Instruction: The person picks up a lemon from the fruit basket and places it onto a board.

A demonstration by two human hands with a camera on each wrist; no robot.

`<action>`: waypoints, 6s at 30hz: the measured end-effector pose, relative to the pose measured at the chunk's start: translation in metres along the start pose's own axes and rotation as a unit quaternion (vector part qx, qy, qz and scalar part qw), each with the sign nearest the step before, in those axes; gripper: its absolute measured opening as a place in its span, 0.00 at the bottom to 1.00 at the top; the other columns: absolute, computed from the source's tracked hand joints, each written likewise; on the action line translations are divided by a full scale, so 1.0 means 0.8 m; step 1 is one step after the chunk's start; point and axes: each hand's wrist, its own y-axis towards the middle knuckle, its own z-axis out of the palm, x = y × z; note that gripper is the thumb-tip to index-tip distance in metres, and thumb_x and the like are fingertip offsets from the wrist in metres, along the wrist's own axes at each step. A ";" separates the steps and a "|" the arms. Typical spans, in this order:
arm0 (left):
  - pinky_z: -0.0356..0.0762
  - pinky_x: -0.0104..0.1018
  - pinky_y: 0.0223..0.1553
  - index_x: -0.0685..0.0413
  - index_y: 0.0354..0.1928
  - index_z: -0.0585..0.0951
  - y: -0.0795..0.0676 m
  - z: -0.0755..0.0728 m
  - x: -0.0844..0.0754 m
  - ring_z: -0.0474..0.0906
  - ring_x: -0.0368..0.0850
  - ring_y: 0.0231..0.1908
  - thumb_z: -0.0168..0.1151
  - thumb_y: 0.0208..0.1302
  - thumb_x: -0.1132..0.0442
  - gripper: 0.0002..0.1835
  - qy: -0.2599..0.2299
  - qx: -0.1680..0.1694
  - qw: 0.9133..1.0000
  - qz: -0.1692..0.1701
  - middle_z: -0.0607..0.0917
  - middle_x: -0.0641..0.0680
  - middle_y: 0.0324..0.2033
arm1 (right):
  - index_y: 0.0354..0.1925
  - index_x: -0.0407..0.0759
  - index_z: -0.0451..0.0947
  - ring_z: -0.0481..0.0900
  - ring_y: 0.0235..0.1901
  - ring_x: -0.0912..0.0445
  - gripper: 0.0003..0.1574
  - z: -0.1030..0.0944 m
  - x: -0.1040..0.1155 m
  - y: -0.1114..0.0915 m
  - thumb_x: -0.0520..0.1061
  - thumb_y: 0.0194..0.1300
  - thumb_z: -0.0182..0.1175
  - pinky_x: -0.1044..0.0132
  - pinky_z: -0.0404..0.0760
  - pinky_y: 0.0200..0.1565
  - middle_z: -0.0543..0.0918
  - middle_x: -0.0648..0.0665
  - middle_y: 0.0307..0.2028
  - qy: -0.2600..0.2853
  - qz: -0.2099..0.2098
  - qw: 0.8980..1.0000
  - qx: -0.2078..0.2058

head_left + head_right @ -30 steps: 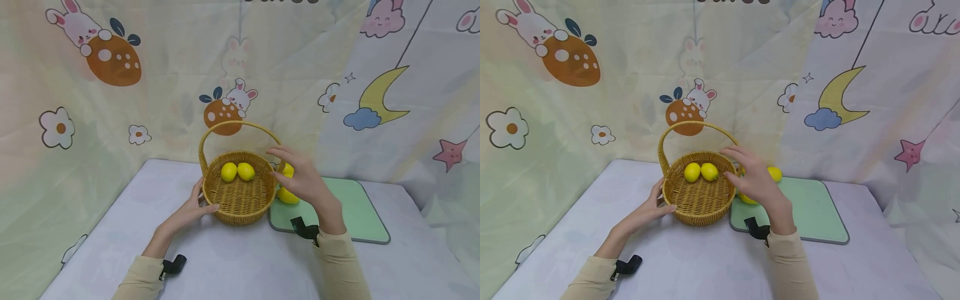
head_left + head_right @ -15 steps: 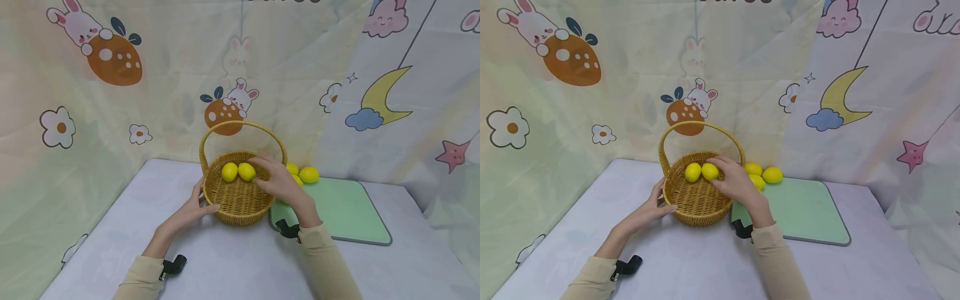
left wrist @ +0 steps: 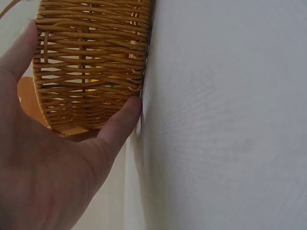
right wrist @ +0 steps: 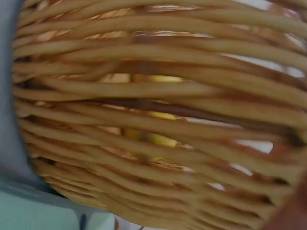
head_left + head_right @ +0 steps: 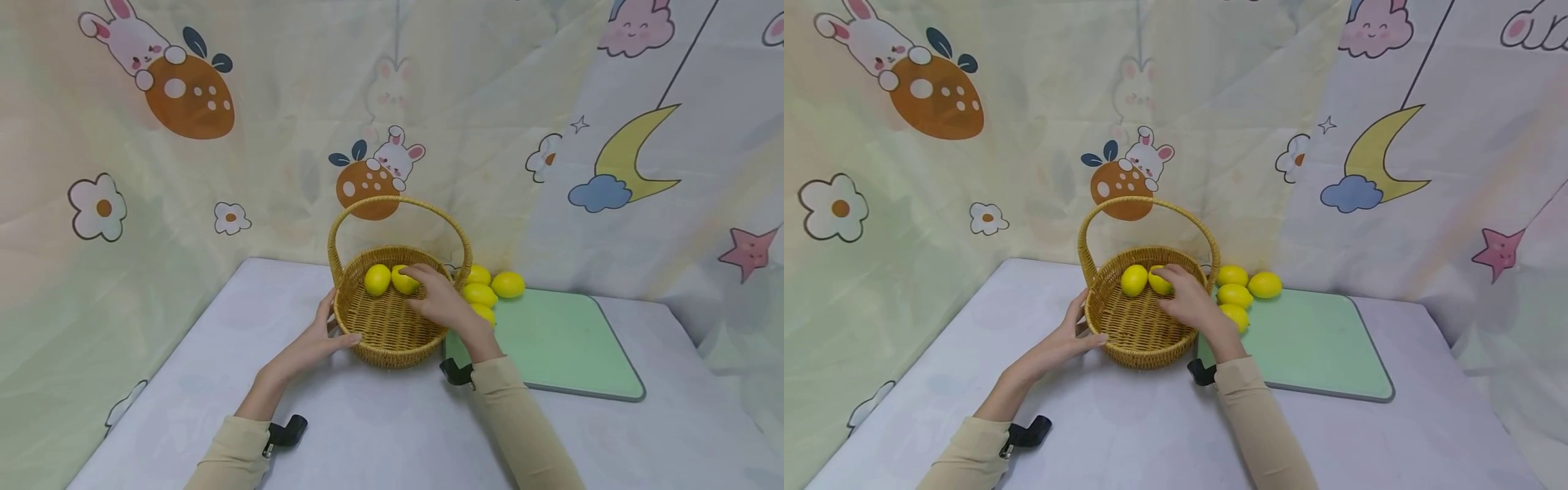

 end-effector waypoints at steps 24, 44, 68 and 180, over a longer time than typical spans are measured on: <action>0.46 0.62 0.76 0.25 0.76 0.30 -0.001 0.003 0.002 0.42 0.61 0.78 0.69 0.60 0.44 0.60 -0.002 0.000 1.000 -0.002 0.37 0.49 0.79 | 0.75 0.50 0.59 0.55 0.76 0.43 0.44 0.026 -0.011 0.024 0.41 0.65 0.61 0.43 0.62 0.73 0.54 0.39 0.77 -0.053 0.066 0.996 0.028; 0.47 0.63 0.75 0.28 0.77 0.30 0.000 0.001 0.004 0.42 0.62 0.78 0.69 0.59 0.42 0.62 0.006 -0.007 1.000 -0.005 0.38 0.49 0.79 | 0.67 0.41 0.72 0.72 0.61 0.47 0.33 0.029 -0.009 0.023 0.34 0.62 0.61 0.50 0.74 0.64 0.71 0.42 0.64 -0.062 -0.011 0.998 0.025; 0.46 0.64 0.75 0.25 0.76 0.30 -0.001 0.002 0.003 0.41 0.63 0.78 0.69 0.60 0.44 0.60 -0.002 -0.001 1.000 0.003 0.36 0.50 0.79 | 0.65 0.42 0.74 0.71 0.68 0.42 0.35 0.028 0.006 0.001 0.33 0.58 0.63 0.46 0.71 0.68 0.77 0.40 0.65 -0.111 0.024 0.992 0.049; 0.47 0.69 0.73 0.30 0.77 0.29 0.000 0.002 0.002 0.41 0.66 0.78 0.67 0.62 0.45 0.60 0.016 -0.002 1.000 0.000 0.33 0.52 0.79 | 0.72 0.45 0.65 0.66 0.67 0.36 0.35 -0.156 -0.017 -0.107 0.46 0.70 0.59 0.33 0.67 0.65 0.69 0.37 0.70 -0.042 0.122 0.992 -0.006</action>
